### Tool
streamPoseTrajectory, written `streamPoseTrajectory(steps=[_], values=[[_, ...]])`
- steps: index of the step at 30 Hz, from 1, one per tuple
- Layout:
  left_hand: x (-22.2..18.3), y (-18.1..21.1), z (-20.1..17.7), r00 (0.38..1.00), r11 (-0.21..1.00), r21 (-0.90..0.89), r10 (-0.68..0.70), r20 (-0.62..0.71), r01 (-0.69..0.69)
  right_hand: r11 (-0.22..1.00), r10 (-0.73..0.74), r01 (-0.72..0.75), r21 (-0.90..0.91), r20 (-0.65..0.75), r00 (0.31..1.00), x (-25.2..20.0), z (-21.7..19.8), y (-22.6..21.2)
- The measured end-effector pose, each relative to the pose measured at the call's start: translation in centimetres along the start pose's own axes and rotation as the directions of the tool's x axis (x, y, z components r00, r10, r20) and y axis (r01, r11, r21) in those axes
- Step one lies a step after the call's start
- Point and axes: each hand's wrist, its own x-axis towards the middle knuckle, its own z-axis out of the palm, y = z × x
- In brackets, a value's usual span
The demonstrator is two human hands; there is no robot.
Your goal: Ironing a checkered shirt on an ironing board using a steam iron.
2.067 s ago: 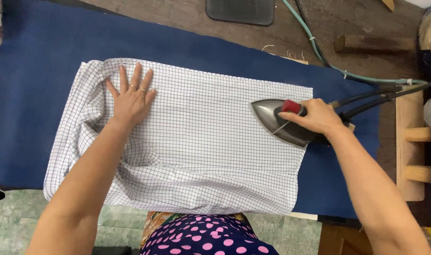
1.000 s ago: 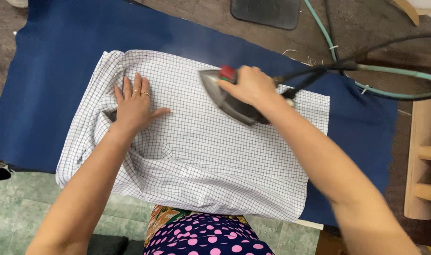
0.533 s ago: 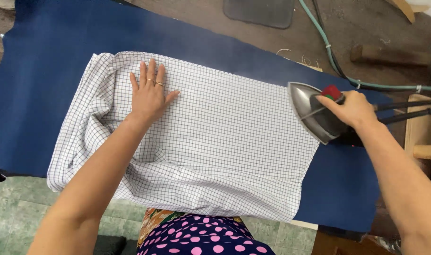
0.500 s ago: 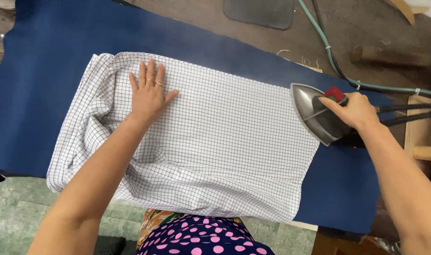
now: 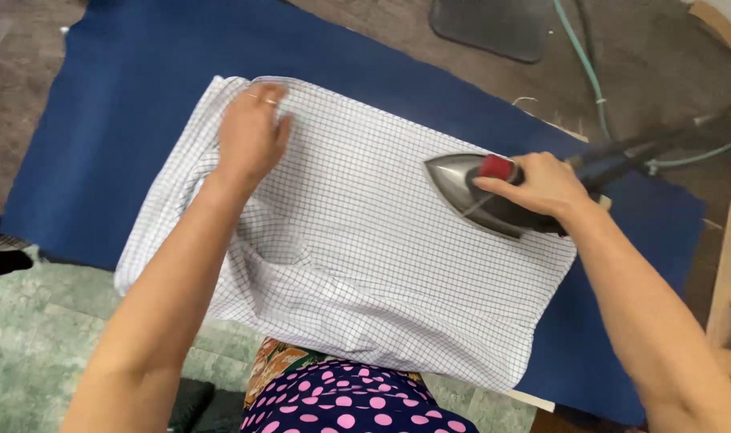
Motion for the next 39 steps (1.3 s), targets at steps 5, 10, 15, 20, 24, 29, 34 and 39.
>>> streamPoseTrajectory(steps=[5,10,15,20,24,29,34,39], values=[[-6.2,-8.3,-2.9,0.932,0.918,0.267,-0.211,-0.296,0.293,0.991,-0.136,0.136,0.006,-0.006,0.991,1.5,-0.1,-8.5],[-9.4,-12.3,-2.7,0.841,0.836,-0.088,-0.537,0.069,0.542,0.966,-0.237,0.242,0.088,-0.057,0.970,4.5,1.6,-15.4],[-7.5,-10.9,-4.0,0.878,0.874,-0.176,-0.472,-0.083,0.453,0.957,-0.246,0.262,0.125,-0.130,0.960,7.0,2.4,-21.1],[-6.4,-8.5,-5.6,0.905,0.902,-0.248,-0.397,-0.151,0.354,0.938,-0.249,0.283,0.202,-0.179,0.952,8.4,2.7,-25.5],[-5.6,-7.3,-5.5,0.912,0.900,-0.271,-0.387,-0.136,0.342,0.938,-0.212,0.259,0.231,-0.207,0.955,8.8,2.8,-27.6],[-4.4,-6.2,-5.2,0.911,0.873,-0.325,-0.405,-0.072,0.363,0.983,-0.043,0.051,0.178,-0.052,0.998,7.0,1.0,-29.8],[-4.8,-6.9,-5.1,0.899,0.854,-0.329,-0.436,-0.026,0.404,0.971,-0.032,0.021,0.238,0.045,0.998,5.3,0.6,-29.3],[-5.7,-7.7,-4.8,0.887,0.819,-0.389,-0.461,-0.009,0.421,0.955,-0.111,0.116,0.275,-0.034,0.993,3.7,4.2,-26.8]])
